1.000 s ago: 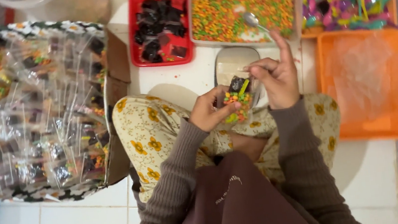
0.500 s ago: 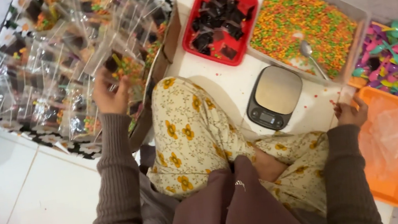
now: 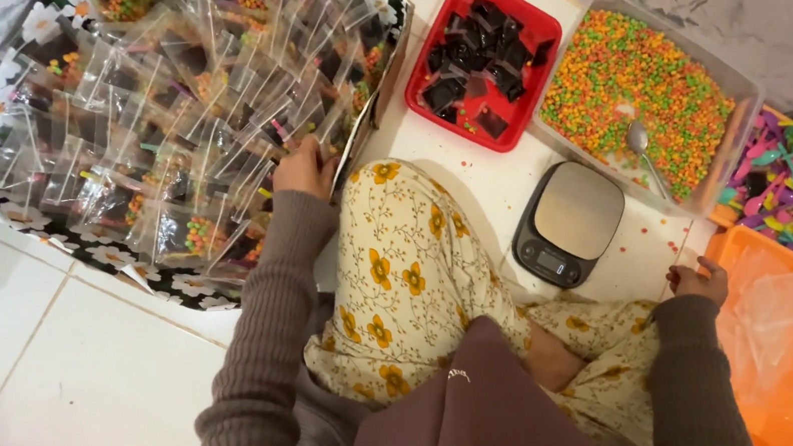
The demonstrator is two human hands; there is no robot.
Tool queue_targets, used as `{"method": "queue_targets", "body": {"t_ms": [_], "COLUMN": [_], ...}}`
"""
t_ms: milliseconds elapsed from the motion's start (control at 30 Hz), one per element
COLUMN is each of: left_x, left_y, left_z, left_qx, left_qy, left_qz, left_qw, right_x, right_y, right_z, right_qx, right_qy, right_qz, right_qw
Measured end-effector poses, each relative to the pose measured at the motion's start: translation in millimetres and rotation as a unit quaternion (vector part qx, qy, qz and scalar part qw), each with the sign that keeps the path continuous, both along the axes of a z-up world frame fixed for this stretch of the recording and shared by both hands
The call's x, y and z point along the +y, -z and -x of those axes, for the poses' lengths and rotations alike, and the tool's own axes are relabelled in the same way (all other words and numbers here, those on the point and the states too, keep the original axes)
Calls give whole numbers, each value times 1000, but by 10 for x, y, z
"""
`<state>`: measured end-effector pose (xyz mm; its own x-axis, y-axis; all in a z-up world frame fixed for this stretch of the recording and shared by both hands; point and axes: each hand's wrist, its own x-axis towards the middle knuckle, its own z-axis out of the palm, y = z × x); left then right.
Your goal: The person scoops multi-colored candies into a plastic bag using a spoon, weighs the bag on a scale, and seals it by hand.
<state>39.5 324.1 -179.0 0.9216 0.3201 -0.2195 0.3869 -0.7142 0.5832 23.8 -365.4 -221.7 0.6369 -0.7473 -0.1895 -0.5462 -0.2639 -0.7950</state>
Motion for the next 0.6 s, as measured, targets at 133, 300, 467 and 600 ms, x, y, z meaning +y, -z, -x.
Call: {"method": "queue_targets", "body": {"t_ms": [133,300,467,600], "left_x": [-88,-82,-40,-42], "left_y": [-120,-25,190,-107], "left_z": [-110,-210,-216,-131], "left_qx": [74,68,46,96], "left_qy": [-28,-22,-6,-11], "left_qz": [23,13,7,38], "left_qw": [997,997,999,995], "right_x": [111,274,303,276], "right_y": [-77,-176,-191,-210], "right_z": [19,10,13,43], "right_qx": [32,75,76,112], "right_qy": [-18,-61,-78,-75], "right_qz": [27,51,52,64], "right_qw": [999,994,993,989]}}
